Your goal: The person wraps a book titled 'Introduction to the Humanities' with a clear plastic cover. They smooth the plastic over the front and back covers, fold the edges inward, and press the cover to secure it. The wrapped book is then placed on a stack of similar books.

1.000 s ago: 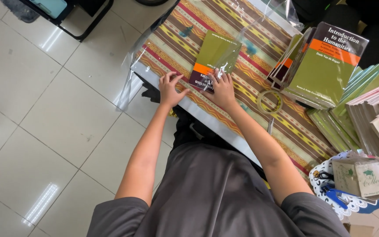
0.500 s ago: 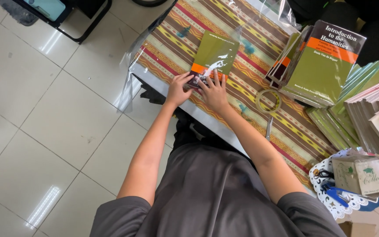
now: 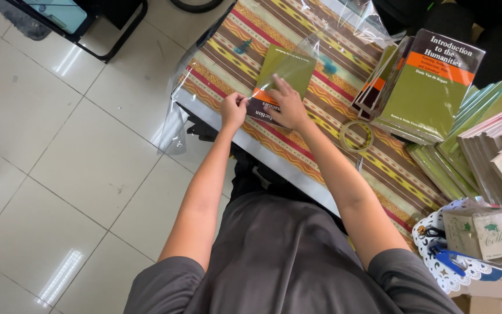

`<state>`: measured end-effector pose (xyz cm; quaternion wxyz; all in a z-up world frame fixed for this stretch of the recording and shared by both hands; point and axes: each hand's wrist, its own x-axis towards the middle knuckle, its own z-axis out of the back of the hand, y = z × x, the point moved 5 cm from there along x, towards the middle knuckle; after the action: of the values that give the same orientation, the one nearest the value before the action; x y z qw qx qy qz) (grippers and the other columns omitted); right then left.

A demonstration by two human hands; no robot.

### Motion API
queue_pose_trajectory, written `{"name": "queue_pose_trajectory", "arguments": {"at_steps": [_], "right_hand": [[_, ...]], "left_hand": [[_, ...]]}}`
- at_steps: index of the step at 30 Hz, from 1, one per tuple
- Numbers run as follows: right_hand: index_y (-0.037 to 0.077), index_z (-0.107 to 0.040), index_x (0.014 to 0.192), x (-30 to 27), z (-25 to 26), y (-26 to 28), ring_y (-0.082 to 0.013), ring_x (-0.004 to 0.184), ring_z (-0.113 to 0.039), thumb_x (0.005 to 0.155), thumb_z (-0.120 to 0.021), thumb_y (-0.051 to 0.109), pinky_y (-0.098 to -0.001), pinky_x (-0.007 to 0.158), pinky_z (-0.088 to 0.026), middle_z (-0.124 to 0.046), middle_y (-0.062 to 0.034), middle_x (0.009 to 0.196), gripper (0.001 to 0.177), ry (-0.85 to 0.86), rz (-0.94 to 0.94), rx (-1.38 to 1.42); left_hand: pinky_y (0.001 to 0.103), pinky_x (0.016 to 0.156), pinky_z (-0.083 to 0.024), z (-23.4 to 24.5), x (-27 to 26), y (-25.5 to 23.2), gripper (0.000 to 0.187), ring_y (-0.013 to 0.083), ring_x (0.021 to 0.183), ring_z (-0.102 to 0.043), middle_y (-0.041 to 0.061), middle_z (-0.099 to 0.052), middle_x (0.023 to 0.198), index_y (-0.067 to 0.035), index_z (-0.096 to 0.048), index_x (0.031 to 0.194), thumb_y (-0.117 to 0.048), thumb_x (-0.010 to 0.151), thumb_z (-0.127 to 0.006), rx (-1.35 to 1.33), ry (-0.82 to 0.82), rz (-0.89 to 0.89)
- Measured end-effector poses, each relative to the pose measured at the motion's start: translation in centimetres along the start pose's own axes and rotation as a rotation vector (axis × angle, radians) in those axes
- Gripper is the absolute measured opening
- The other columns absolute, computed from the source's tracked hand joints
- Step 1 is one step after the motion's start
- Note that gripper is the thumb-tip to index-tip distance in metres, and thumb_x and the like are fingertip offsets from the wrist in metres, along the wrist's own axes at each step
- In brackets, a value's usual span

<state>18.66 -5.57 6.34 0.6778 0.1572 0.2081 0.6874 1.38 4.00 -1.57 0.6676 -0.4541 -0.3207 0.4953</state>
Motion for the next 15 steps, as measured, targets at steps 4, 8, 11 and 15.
{"name": "queue_pose_trajectory", "arguments": {"at_steps": [4, 8, 11, 15], "right_hand": [[0.017, -0.048, 0.148, 1.9, -0.2, -3.9, -0.0383, 0.154, -0.021, 0.085, -0.073, 0.049, -0.0568, 0.123, -0.026, -0.014, -0.0172, 0.175, 0.075, -0.108, -0.098, 0.089], [0.029, -0.045, 0.154, 3.0, 0.3, -4.1, -0.0429, 0.157, -0.015, 0.068, -0.084, 0.053, -0.0631, 0.115, -0.027, -0.015, -0.016, 0.172, 0.098, -0.036, -0.163, -0.05], [0.036, -0.046, 0.155, 3.6, 0.3, -4.1, -0.0423, 0.158, -0.013, 0.063, -0.086, 0.055, -0.0618, 0.112, -0.027, -0.014, -0.0147, 0.173, 0.102, 0.034, -0.181, -0.099], [0.044, -0.045, 0.155, 3.5, 0.1, -4.4, -0.0415, 0.159, -0.01, 0.065, -0.084, 0.06, -0.0578, 0.111, -0.026, -0.011, -0.0145, 0.174, 0.1, 0.076, -0.148, -0.099]], "left_hand": [[0.032, 0.065, -0.059, -0.6, 1.4, 3.1, 0.006, 0.016, 0.072, -0.074, 0.009, -0.076, 0.08, 0.001, -0.071, 0.09, -0.004, 0.092, -0.069, -0.148, 0.074, 0.145], [0.029, 0.064, -0.062, -0.8, 1.7, 3.9, 0.004, 0.0133, 0.072, -0.073, 0.008, -0.075, 0.082, 0.001, -0.069, 0.091, -0.003, 0.092, -0.068, -0.275, 0.2, 0.261], [0.03, 0.062, -0.061, -0.9, 2.3, 4.4, 0.003, 0.0147, 0.07, -0.073, 0.009, -0.075, 0.082, 0.0, -0.069, 0.09, -0.003, 0.091, -0.069, -0.199, 0.238, 0.289], [0.028, 0.058, -0.061, -0.8, 2.0, 4.3, 0.005, 0.0132, 0.068, -0.073, 0.007, -0.074, 0.081, -0.002, -0.07, 0.089, -0.006, 0.088, -0.072, -0.221, 0.323, 0.374]]}}
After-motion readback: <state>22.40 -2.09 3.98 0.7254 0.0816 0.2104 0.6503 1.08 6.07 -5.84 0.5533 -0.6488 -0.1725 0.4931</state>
